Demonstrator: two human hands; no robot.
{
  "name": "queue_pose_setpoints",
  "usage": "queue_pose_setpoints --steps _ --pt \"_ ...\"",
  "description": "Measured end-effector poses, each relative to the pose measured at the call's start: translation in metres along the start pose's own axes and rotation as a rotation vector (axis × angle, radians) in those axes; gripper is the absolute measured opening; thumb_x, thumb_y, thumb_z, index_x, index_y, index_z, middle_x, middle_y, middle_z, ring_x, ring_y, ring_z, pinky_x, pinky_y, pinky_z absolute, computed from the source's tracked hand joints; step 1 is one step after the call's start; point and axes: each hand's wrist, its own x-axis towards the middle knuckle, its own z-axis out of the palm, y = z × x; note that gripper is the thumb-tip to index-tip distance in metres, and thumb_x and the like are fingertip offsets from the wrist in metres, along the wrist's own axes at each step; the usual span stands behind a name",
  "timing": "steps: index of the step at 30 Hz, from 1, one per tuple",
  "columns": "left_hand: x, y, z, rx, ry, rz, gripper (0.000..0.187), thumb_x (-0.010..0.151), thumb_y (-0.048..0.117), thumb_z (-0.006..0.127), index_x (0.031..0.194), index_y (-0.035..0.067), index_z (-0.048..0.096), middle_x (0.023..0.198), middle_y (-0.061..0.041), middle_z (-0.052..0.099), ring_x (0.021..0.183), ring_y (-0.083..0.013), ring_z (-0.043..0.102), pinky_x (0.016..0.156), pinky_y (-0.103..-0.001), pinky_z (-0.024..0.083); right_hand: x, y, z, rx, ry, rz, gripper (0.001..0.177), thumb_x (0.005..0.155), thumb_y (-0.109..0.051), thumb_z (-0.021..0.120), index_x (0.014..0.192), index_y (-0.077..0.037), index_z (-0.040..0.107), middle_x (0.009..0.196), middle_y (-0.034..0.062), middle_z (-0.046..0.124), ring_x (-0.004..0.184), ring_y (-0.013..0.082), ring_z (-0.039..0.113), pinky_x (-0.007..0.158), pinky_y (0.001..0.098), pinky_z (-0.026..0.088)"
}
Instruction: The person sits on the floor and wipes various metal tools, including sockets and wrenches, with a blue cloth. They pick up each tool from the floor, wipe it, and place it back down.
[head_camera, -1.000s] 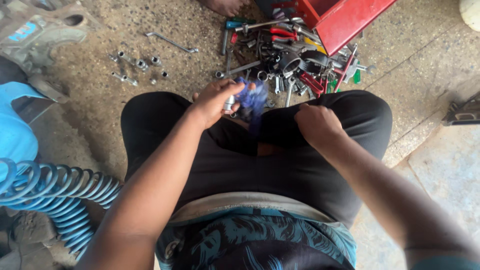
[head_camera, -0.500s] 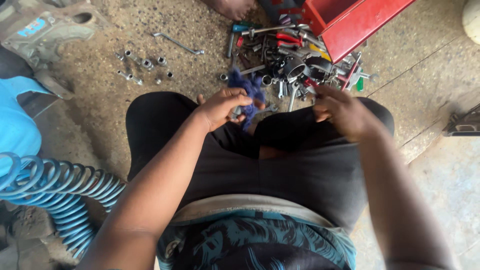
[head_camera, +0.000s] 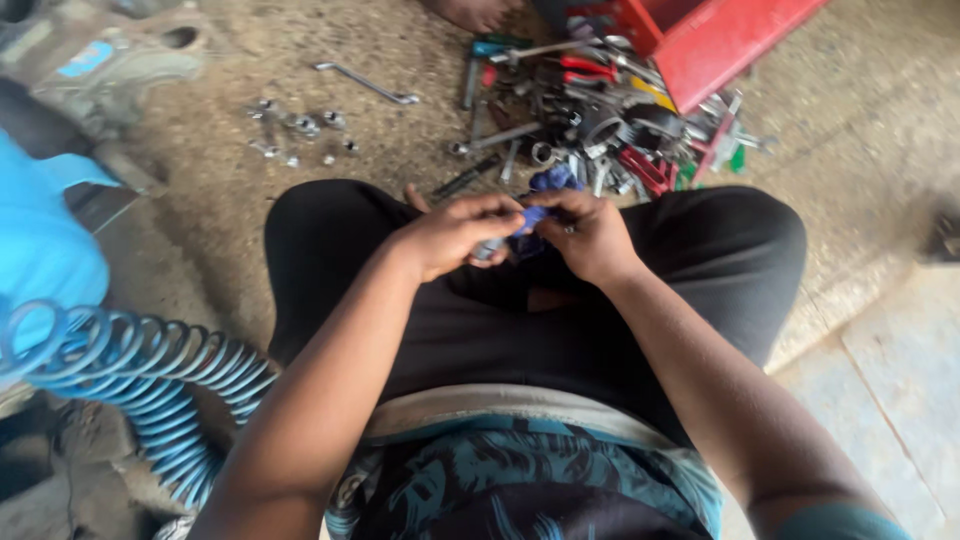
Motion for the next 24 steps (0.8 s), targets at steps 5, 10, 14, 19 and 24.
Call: queue_pose_setpoints --steps 5,10,14,19,24 --pt "0.007 -0.005 0.0 0.543 0.177 0.107 0.049 0.091 0.032 0.076 0.133 0.015 0.058 0.082 -0.003 0.062 0.075 -0.0137 0.057 0.071 -0.039 0.024 0.008 0.029 -0.006 0.21 0.091 0.164 0.022 0.103 -0.009 0.067 0.123 -0.003 0.072 0.097 0.0044 0.07 0.082 0.0078 0.06 0.074 0.0241 0.049" --pt "0.01 -0.018 -0.009 1.034 0.346 0.232 0.077 0.077 0.024 0.084 0.144 0.017 0.047 0.113 -0.003 0.076 0.115 -0.0206 0.064 0.099 -0.075 -0.013 0.013 0.026 -0.016 0.61 0.205 0.336 0.03 0.093 -0.011 0.069 0.122 -0.016 0.059 0.082 0.0009 0.07 0.053 0.0039 0.046 0.048 0.0203 0.035" --pt "0.015 -0.023 -0.015 0.689 0.181 0.242 0.06 0.083 0.027 0.08 0.138 0.021 0.056 0.118 0.002 0.075 0.114 -0.0156 0.071 0.116 -0.064 0.032 0.012 0.02 -0.011 0.59 0.149 0.29 0.022 0.1 -0.011 0.072 0.112 -0.01 0.055 0.086 0.0019 0.07 0.056 0.0053 0.045 0.051 0.0215 0.036" --pt "0.015 -0.011 -0.01 1.077 0.345 0.045 0.055 0.074 0.025 0.084 0.127 0.02 0.07 0.135 0.002 0.063 0.13 -0.0217 0.053 0.105 -0.072 -0.022 0.013 0.015 -0.012 0.386 0.156 0.407 0.017 0.096 -0.013 0.072 0.112 -0.011 0.069 0.082 -0.0025 0.063 0.057 0.0033 0.044 0.051 0.0211 0.036" --pt "0.009 -0.008 -0.005 0.979 0.396 0.138 0.061 0.076 0.023 0.08 0.134 0.023 0.065 0.127 0.003 0.065 0.113 -0.0177 0.064 0.112 -0.068 -0.02 0.02 0.029 -0.026 0.456 0.552 0.325 0.014 0.1 -0.016 0.069 0.112 -0.01 0.064 0.086 -0.0037 0.065 0.059 0.0032 0.048 0.051 0.0211 0.039"
